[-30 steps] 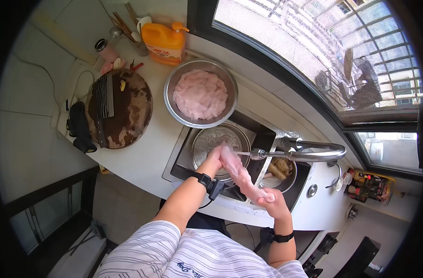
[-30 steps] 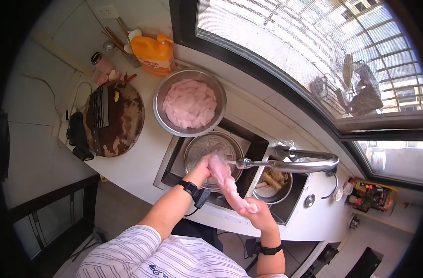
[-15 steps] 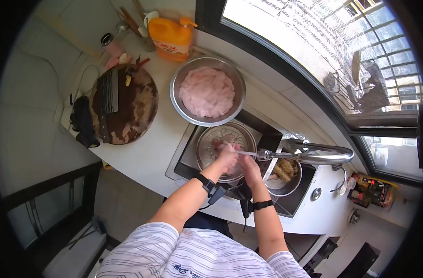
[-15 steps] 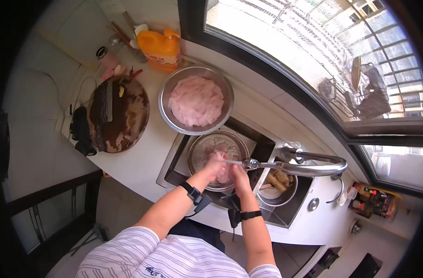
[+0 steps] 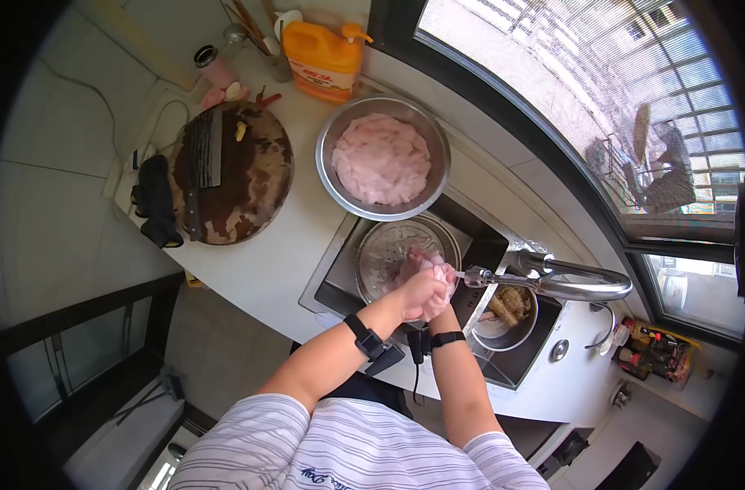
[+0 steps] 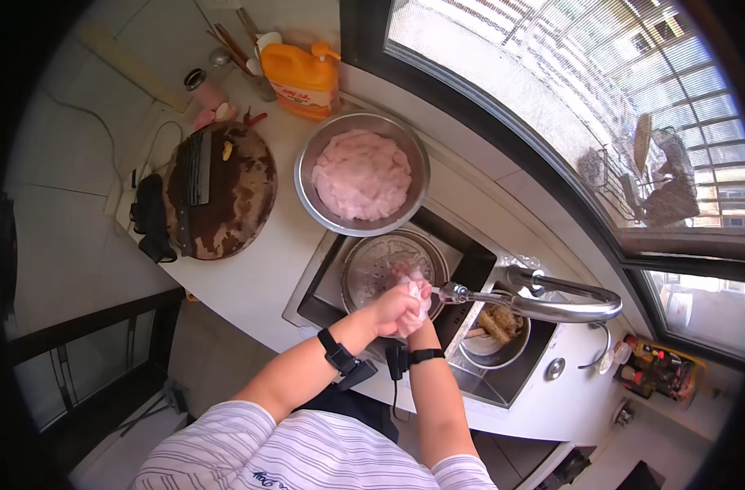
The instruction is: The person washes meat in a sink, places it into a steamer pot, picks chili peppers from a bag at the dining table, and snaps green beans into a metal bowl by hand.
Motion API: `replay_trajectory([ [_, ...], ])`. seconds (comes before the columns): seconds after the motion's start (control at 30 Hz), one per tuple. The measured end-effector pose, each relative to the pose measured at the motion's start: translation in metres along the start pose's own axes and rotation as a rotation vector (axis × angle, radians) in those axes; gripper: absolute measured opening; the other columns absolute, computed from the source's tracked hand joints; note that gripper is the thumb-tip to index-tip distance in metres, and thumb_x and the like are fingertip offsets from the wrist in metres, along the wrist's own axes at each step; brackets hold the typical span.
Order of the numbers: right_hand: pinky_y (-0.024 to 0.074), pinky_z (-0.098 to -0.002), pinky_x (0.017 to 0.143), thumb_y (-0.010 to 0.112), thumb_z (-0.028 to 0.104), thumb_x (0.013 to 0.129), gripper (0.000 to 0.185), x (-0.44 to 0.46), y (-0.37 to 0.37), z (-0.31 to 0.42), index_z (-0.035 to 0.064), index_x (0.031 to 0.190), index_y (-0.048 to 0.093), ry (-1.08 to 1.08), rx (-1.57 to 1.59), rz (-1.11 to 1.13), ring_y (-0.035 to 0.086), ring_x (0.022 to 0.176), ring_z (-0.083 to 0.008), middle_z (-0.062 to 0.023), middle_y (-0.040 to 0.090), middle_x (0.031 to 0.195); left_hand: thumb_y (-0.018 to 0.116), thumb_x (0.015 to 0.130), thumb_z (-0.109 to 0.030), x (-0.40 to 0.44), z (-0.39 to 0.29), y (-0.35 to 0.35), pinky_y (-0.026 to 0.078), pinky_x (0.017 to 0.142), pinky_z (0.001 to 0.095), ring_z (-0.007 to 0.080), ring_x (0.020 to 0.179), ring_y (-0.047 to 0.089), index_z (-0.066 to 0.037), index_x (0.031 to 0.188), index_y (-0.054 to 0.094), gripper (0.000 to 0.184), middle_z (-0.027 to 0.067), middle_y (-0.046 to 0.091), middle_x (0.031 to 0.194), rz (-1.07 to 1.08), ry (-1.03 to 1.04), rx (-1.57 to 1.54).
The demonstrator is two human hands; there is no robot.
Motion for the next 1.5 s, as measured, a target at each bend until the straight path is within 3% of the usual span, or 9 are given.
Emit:
replay_trajectory([
  [0.33, 0.0480, -0.0350, 0.080, 0.042, 0.043, 0.090, 0.044, 0.040, -0.033, -0.011, 0.0057, 0.110, 0.055, 0.336, -0.051, 0.317, 0.060, 0.089, -0.0248, -0.0094, 0.060, 0.104, 0.043, 0.053, 0.007, -0.016, -0.039, -0.020, 0.045, 0.056, 0.0286, 0.0198, 0.071, 0.051, -0.008, 0.085, 0.044, 0.035, 0.0064, 0.046, 0.083, 0.092, 0.096, -0.163],
  [0.37, 0.0486, -0.0351, 0.078, 0.044, 0.042, 0.089, 0.043, 0.021, -0.027, 0.005, 0.0048, 0.108, 0.056, 0.353, -0.276, -0.070, 0.060, 0.087, -0.0245, -0.0097, 0.061, 0.101, 0.043, 0.054, 0.007, -0.012, -0.040, -0.039, 0.045, 0.055, 0.0293, 0.0205, 0.071, 0.051, -0.008, 0.087, 0.045, 0.037, 0.0066, 0.047, 0.084, 0.024, 0.123, -0.134],
  [0.4, 0.0484, -0.0336, 0.078, 0.052, 0.034, 0.087, 0.038, 0.012, -0.020, 0.011, 0.0035, 0.108, 0.056, 0.421, -0.393, -0.023, 0.060, 0.087, -0.0215, -0.0088, 0.061, 0.100, 0.043, 0.054, 0.007, -0.008, -0.039, -0.054, 0.045, 0.055, 0.0293, 0.0205, 0.071, 0.051, -0.008, 0.087, 0.045, 0.037, 0.0066, 0.047, 0.084, 0.026, 0.123, -0.136],
  [0.7, 0.0468, -0.0312, 0.079, 0.067, 0.020, 0.078, 0.038, -0.010, -0.030, 0.051, 0.0032, 0.110, 0.055, -0.010, -0.472, -0.187, 0.058, 0.089, -0.0169, -0.0058, 0.058, 0.102, 0.052, 0.070, -0.001, 0.012, -0.002, -0.208, 0.047, 0.073, 0.0345, 0.0216, 0.090, 0.054, 0.000, 0.112, 0.047, 0.042, 0.0133, 0.052, 0.105, -0.969, 0.274, 0.267],
  [0.77, 0.0469, -0.0307, 0.079, 0.068, 0.022, 0.078, 0.038, -0.018, -0.010, 0.048, 0.0026, 0.109, 0.055, -0.076, -0.394, -0.176, 0.057, 0.089, -0.0161, -0.0050, 0.058, 0.102, 0.056, 0.073, -0.016, 0.012, 0.016, -0.162, 0.040, 0.084, 0.0515, 0.0247, 0.110, 0.043, -0.007, 0.121, 0.036, 0.052, 0.0105, 0.044, 0.116, -0.764, 0.109, 0.124],
  [0.87, 0.0465, -0.0296, 0.081, 0.057, 0.022, 0.087, 0.034, -0.030, -0.007, 0.041, -0.0008, 0.113, 0.052, -0.144, -0.574, -0.313, 0.058, 0.093, -0.0184, -0.0088, 0.059, 0.105, 0.053, 0.080, -0.045, 0.012, 0.067, -0.075, 0.040, 0.088, 0.0503, 0.0307, 0.102, 0.055, -0.010, 0.119, 0.047, 0.053, 0.0105, 0.054, 0.119, -0.512, -0.433, -0.338],
  [0.9, 0.0465, -0.0296, 0.081, 0.057, 0.022, 0.087, 0.034, -0.035, -0.008, 0.038, -0.0008, 0.113, 0.052, -0.140, -0.575, -0.312, 0.058, 0.093, -0.0184, -0.0088, 0.059, 0.105, 0.053, 0.082, -0.044, 0.029, 0.079, -0.061, 0.043, 0.087, 0.0454, 0.0260, 0.099, 0.057, -0.011, 0.112, 0.052, 0.044, 0.0102, 0.058, 0.109, -0.275, -0.346, -0.498],
  [1.37, 0.0404, -0.0338, 0.092, 0.055, 0.028, 0.089, 0.050, -0.153, 0.075, 0.089, -0.0059, 0.122, 0.042, -0.393, -0.418, -0.240, 0.052, 0.107, -0.0228, -0.0137, 0.053, 0.117, 0.037, 0.089, -0.016, 0.066, 0.042, -0.115, 0.050, 0.078, 0.0450, 0.0298, 0.084, 0.060, 0.002, 0.105, 0.052, 0.028, 0.0180, 0.057, 0.104, -0.376, -0.024, -0.636],
  [1.5, 0.0395, -0.0373, 0.095, 0.050, 0.036, 0.090, 0.055, -0.172, 0.090, 0.108, -0.0059, 0.124, 0.040, -0.394, -0.454, -0.247, 0.051, 0.110, -0.0267, -0.0169, 0.050, 0.120, 0.050, 0.083, -0.008, 0.062, 0.038, -0.177, 0.051, 0.068, 0.0412, 0.0263, 0.081, 0.059, -0.003, 0.096, 0.055, 0.015, 0.0131, 0.058, 0.091, -0.881, 0.108, -0.119],
])
Point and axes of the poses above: each hand's wrist, its own x-axis towards the middle knuckle, its own y-axis out of the palm, z = x × y, the point moved 6 cm from there along x, towards the middle knuckle
